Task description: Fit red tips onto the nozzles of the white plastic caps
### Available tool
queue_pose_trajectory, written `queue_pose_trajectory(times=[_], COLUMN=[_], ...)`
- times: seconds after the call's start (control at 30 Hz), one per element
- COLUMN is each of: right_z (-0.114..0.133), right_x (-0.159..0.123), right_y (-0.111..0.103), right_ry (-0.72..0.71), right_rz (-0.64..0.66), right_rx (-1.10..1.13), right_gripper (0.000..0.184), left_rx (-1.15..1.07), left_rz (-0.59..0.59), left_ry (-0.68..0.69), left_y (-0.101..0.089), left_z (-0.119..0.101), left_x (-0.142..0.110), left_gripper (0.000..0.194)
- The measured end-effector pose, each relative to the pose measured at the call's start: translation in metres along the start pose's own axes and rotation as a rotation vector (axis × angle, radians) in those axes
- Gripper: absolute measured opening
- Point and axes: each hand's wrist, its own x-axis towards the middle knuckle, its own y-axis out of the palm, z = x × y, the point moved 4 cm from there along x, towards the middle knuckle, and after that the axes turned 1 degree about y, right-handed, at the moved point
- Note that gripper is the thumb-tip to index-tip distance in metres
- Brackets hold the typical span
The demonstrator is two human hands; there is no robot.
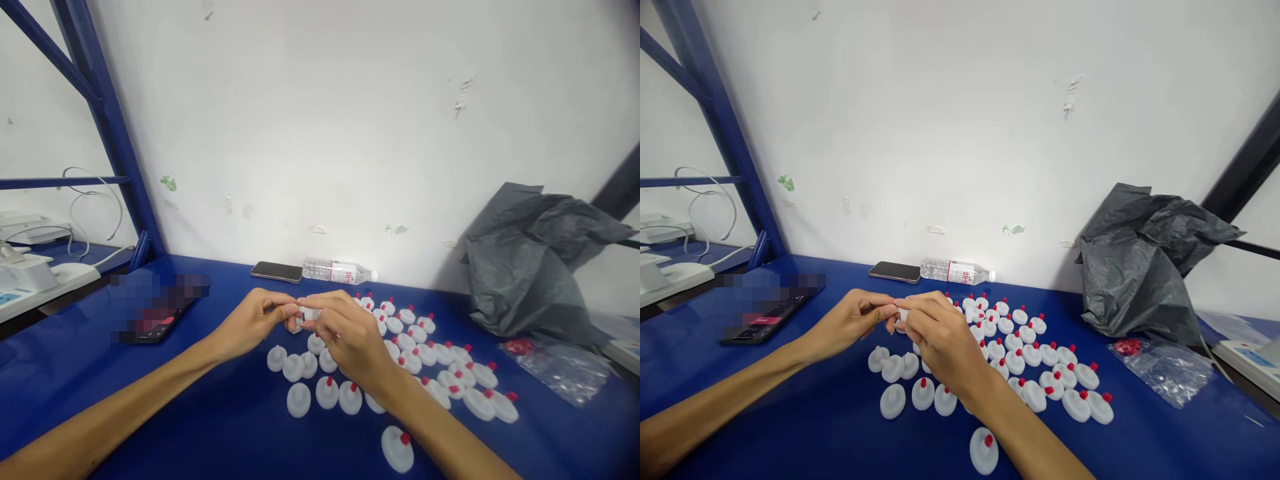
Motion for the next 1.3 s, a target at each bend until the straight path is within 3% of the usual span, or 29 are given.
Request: queue_pose_trajectory(times=[0.17,0.27,0.37,0.53,0.63,0.73,0.83,0.97,1.1,1.3], right_z=[-0.004,-0.005,-0.003,0.008,0.013,0.012,0.009,0.009,0.01,0.007], right_x=[0.001,0.002,0.004,0.004,0.003,0.005,0.006,0.007,0.004,-0.003], right_y=[0.004,0.004,0.001,-0.005,-0.005,-0.005,-0.009,-0.013,-0.005,0.007], right_ry=[0.048,0.095,0.118,-0.063,-0.204,-0.247,-0.151,0.053,0.099,0.108], right_rz=[0.083,0.133,0.133,0.08,0.087,0.173,0.254,0.405,0.605,0.687], right_rx=[-0.025,-0.064,-0.116,-0.259,-0.364,-0.42,-0.432,-0.418,-0.451,-0.473], right_gripper=[0.021,0.01,0.008,0.023,0.027,0.026,0.024,0.02,0.018,0.02], left_rx=[0.002,0.008,0.228,0.584,0.648,0.651,0.727,0.902,0.984,0.967], left_rz=[-0.008,-0.054,-0.078,0.073,0.14,0.124,-0.013,-0.16,-0.132,-0.055], left_ry=[-0.058,-0.058,-0.015,0.159,0.166,0.14,0.066,-0.21,-0.411,-0.444], left_y=[-0.001,-0.002,-0.003,0.003,0.006,0.003,-0.011,-0.036,-0.05,-0.043], left_z=[0.01,0.014,0.013,0.007,0.007,0.007,0.011,0.028,0.046,0.053], left_x=[0.004,0.005,0.002,-0.002,-0.002,0.0,0.005,0.008,0.006,0.002], left_gripper=[0.036,0.035,0.028,0.013,0.017,0.023,0.034,0.035,0.028,0.025])
